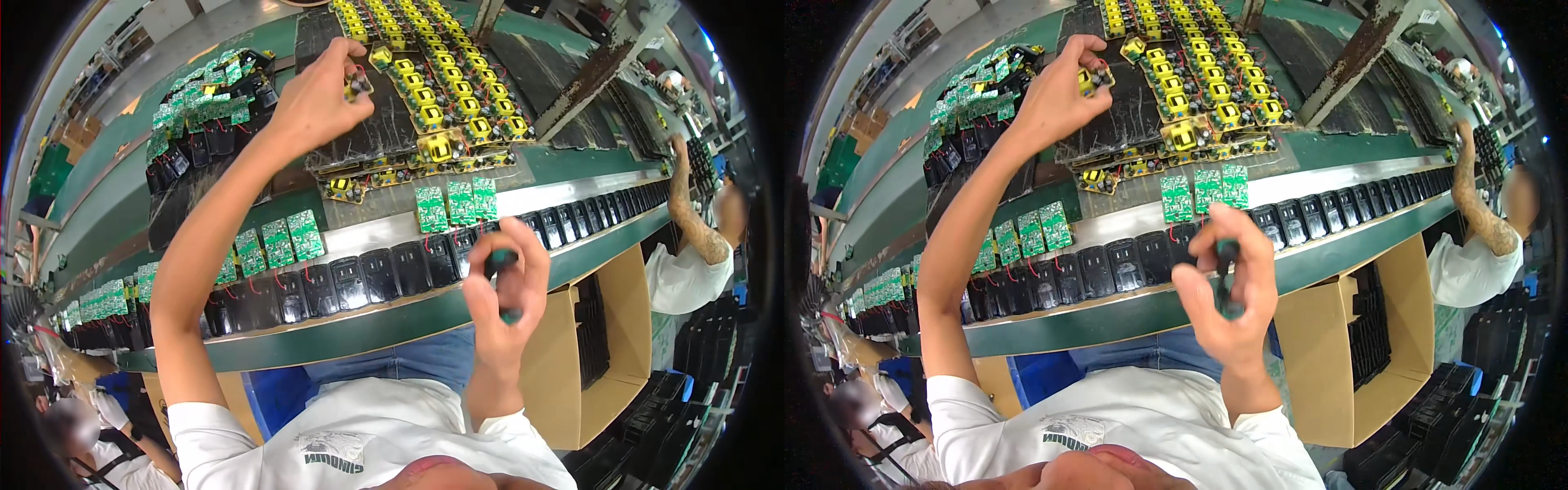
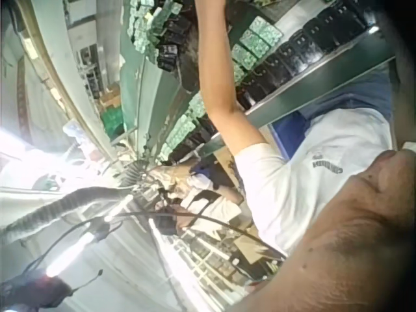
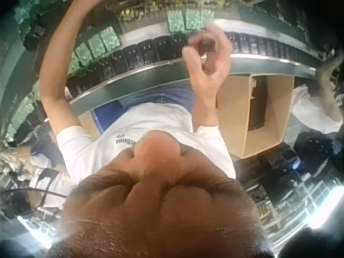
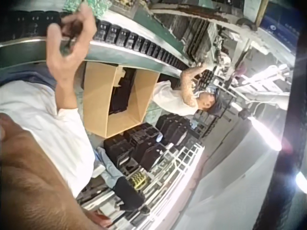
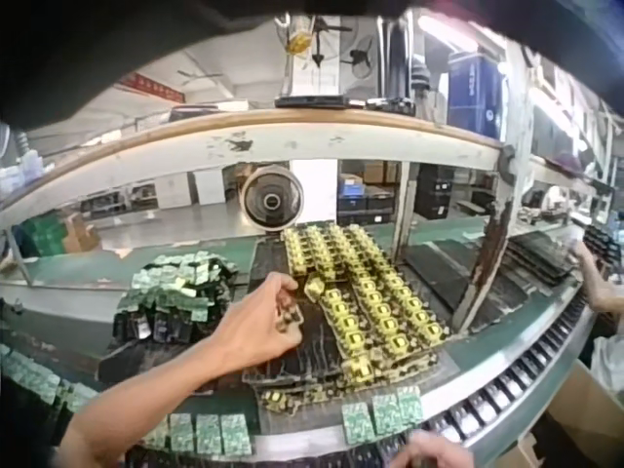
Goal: Assembling and screwing components onto printed circuit boards on an assembly line.
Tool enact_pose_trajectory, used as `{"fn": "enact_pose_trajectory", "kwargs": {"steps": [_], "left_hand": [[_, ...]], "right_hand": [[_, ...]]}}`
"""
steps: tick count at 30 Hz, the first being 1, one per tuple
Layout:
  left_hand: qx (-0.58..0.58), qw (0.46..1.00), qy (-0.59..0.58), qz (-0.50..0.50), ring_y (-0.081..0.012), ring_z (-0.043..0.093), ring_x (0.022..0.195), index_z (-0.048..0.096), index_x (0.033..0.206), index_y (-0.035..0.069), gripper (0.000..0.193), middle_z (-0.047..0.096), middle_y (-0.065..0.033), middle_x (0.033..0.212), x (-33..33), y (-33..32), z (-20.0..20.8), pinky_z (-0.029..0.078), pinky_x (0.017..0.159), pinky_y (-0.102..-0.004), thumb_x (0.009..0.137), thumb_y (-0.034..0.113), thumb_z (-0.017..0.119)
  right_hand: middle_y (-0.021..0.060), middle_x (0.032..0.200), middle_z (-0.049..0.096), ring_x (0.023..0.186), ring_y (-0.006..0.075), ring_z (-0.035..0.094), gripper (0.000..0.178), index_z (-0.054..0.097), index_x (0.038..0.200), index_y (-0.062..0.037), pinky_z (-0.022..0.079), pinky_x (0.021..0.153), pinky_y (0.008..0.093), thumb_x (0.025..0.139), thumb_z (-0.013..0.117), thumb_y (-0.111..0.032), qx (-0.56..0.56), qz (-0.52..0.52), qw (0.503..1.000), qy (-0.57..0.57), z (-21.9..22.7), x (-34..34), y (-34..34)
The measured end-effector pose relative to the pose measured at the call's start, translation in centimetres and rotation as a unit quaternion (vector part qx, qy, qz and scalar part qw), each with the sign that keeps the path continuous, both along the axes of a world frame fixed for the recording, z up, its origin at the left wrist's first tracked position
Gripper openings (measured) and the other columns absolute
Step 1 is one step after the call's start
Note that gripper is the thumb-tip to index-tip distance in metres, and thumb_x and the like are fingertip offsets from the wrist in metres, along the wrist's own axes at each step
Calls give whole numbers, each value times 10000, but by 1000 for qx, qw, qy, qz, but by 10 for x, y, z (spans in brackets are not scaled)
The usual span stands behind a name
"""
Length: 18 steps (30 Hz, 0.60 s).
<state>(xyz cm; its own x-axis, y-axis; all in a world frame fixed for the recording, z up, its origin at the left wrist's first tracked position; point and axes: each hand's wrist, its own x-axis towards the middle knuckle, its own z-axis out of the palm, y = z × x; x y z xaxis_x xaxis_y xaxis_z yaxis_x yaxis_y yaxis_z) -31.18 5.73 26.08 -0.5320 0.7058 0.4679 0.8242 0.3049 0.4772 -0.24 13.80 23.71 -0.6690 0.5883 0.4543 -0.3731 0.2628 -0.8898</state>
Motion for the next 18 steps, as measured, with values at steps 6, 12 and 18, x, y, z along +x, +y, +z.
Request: {"fn": "enact_pose_trajectory", "kwargs": {"steps": [6,12,18], "left_hand": [[93,968,-188,-139,-214,608,910,368,1479,66,769,611,-94,1073,89,-43,14,494,815,-334,757,-25,618],[30,880,-380,-281,-210,581,939,187,1626,64,1022,589,-115,1073,160,-84,9,479,841,-306,702,-58,607],[-60,901,-320,-288,-224,577,921,101,1658,52,1086,588,-133,1070,170,-93,12,496,812,-317,706,-49,613]], "right_hand": [[96,1099,589,881,174,518,474,700,1278,-42,444,789,299,815,794,-59,188,-70,975,-100,12,-9,8],[102,1097,574,884,194,534,432,778,1177,-66,461,809,315,773,891,-170,134,57,982,-116,13,-1,-9],[100,1051,570,870,202,538,349,810,1088,-74,471,812,311,760,895,-154,130,141,975,-107,4,13,1]]}}
